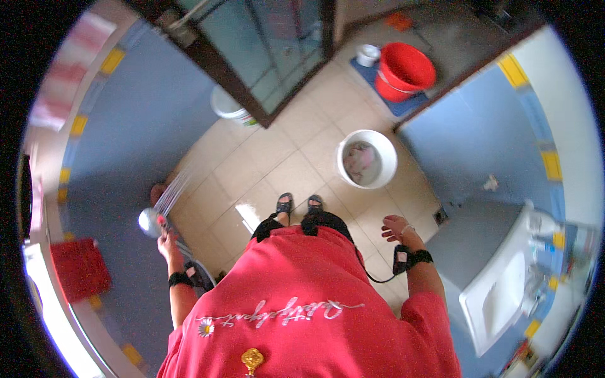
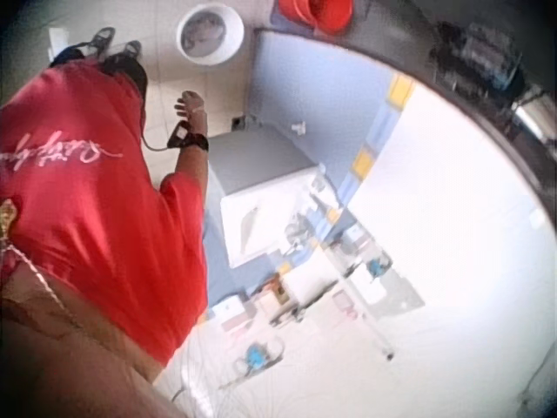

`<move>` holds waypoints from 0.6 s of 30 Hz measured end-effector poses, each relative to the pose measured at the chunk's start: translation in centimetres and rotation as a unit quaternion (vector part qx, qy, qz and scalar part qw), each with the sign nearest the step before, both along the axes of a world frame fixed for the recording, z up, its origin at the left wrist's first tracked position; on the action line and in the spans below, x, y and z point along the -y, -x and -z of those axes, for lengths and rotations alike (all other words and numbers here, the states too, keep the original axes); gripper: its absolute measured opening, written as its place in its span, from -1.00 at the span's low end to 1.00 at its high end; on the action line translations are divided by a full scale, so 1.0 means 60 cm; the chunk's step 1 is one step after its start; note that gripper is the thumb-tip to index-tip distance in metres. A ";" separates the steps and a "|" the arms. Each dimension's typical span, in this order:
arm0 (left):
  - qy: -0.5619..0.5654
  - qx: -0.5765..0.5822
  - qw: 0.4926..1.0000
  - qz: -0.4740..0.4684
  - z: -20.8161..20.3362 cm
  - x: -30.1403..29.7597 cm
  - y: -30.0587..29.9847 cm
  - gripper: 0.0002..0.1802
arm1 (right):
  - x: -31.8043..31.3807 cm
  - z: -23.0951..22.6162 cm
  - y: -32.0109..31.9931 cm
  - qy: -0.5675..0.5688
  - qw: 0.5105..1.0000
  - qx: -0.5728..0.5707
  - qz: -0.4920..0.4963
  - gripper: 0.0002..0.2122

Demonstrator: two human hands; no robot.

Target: The person rinses a cloth in a bucket, then uses a handheld shower head to spray water on the bathroom floor while sweeping with a broom. They move buckets and continue rinsing the cloth, then rinse the cloth under the sink faucet.

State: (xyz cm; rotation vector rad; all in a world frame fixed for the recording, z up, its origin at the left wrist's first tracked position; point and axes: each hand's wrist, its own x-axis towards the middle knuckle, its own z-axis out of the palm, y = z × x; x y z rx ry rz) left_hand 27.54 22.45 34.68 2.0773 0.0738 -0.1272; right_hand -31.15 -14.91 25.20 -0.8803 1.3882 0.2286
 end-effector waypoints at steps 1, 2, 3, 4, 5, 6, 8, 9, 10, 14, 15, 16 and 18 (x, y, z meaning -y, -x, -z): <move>-0.006 0.015 1.000 -0.004 0.002 -0.004 0.000 -0.82 | 0.013 0.003 -0.017 0.006 1.000 0.018 -0.010 -0.56; -0.016 0.012 1.000 -0.022 0.012 -0.005 0.000 -0.82 | 0.028 0.005 -0.038 0.016 0.999 0.025 -0.025 -0.55; 0.006 0.032 0.999 -0.009 0.014 -0.010 -0.001 -0.82 | 0.040 0.008 -0.058 0.024 0.999 0.033 -0.034 -0.58; 0.026 0.050 0.998 0.006 0.022 -0.011 0.001 -0.83 | 0.056 0.014 -0.085 0.025 0.998 0.028 -0.054 -0.59; 0.035 0.048 0.998 0.010 0.025 -0.014 0.001 -0.82 | 0.071 0.013 -0.111 0.029 0.997 0.025 -0.074 -0.61; 0.043 0.044 0.998 0.013 0.029 -0.016 0.000 -0.81 | 0.085 0.014 -0.139 0.037 0.995 0.019 -0.096 -0.62; 0.053 0.042 0.998 -0.005 0.034 -0.018 0.004 -0.81 | 0.115 0.010 -0.194 0.051 0.990 0.032 -0.128 -0.66; 0.070 0.028 0.997 -0.024 0.040 -0.020 0.005 -0.82 | 0.126 0.011 -0.229 0.067 0.985 0.024 -0.156 -0.66; 0.057 0.023 0.997 -0.041 0.040 -0.021 0.007 -0.82 | 0.140 0.008 -0.262 0.072 0.983 0.010 -0.172 -0.66; 0.080 0.008 0.996 -0.044 0.047 -0.031 0.007 -0.83 | 0.163 -0.008 -0.378 0.091 0.968 0.038 -0.232 -0.66; 0.092 0.003 0.995 -0.043 0.047 -0.032 0.008 -0.83 | 0.165 -0.012 -0.405 0.088 0.963 0.041 -0.250 -0.66; 0.096 0.004 0.994 -0.049 0.057 -0.037 0.006 -0.83 | 0.157 -0.009 -0.427 0.085 0.960 0.042 -0.265 -0.66; 0.105 0.001 0.992 -0.069 0.065 -0.044 0.008 -0.83 | 0.162 -0.016 -0.471 0.082 0.946 0.048 -0.309 -0.66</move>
